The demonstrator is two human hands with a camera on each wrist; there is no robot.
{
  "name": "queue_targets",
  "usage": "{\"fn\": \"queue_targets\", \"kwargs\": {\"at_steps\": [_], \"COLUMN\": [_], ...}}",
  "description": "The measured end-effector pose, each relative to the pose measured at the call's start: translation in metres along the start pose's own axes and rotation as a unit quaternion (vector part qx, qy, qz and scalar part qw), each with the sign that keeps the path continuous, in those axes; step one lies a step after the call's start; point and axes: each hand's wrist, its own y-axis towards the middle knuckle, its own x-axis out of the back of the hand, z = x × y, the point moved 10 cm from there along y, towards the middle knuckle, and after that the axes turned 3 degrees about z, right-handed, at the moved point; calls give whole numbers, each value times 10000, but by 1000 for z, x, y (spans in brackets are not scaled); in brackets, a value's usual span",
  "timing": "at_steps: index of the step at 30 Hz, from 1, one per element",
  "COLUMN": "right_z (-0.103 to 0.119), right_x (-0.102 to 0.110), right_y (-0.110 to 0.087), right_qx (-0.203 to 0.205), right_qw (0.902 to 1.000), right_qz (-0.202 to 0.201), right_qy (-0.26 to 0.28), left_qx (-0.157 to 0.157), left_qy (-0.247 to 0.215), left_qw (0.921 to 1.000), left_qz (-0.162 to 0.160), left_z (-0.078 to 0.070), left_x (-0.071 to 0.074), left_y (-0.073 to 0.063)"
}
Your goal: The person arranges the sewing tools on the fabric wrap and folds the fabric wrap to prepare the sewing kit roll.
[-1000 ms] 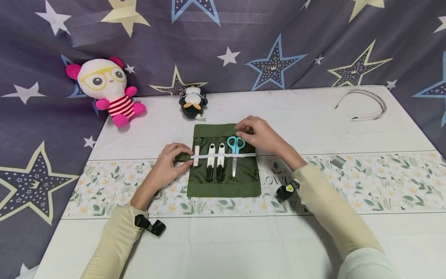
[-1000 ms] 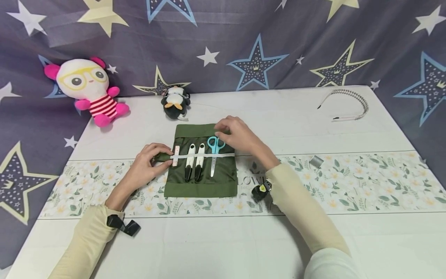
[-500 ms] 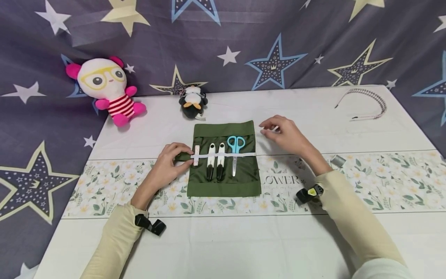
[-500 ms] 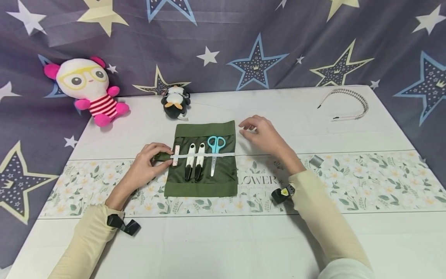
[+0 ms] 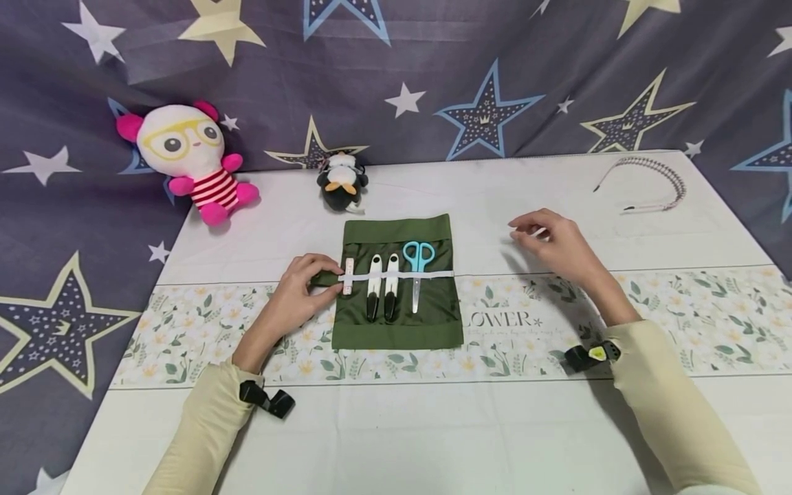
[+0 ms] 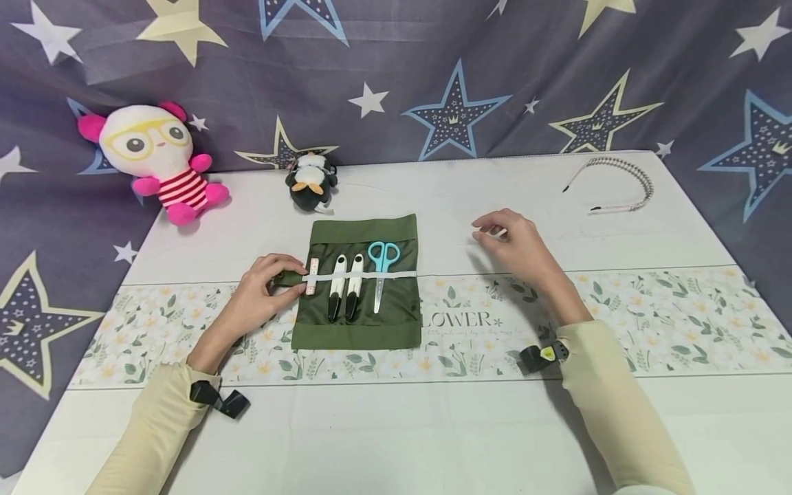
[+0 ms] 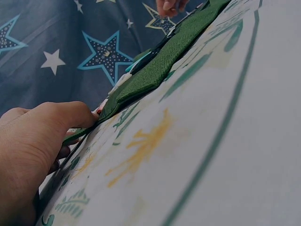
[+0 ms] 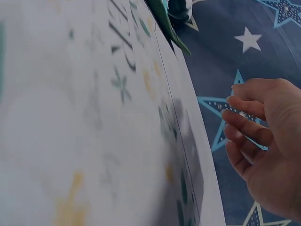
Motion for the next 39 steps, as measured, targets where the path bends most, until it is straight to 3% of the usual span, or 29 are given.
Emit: {"fn": "queue_targets", "kwargs": {"at_steps": [11,24,39], "right_z": [-22,-54,-80], "right_x": [33,74,77], "right_y": [-29,-75,-114], "right_qx": [-363,-642,-1412], "right_qw": [9988,9946,9881], "right_qz": [-270,-767,-411], "right_qy": [-211,-278,-457], "left_qx": [11,256,354], "left_qy": [-35,7,129], "left_qw": [10000,9996,9992], "left_qz": [17,83,164], "left_z": [0,0,-6], "left_x": [0,0,-2], "left_y": [1,3,8]}}
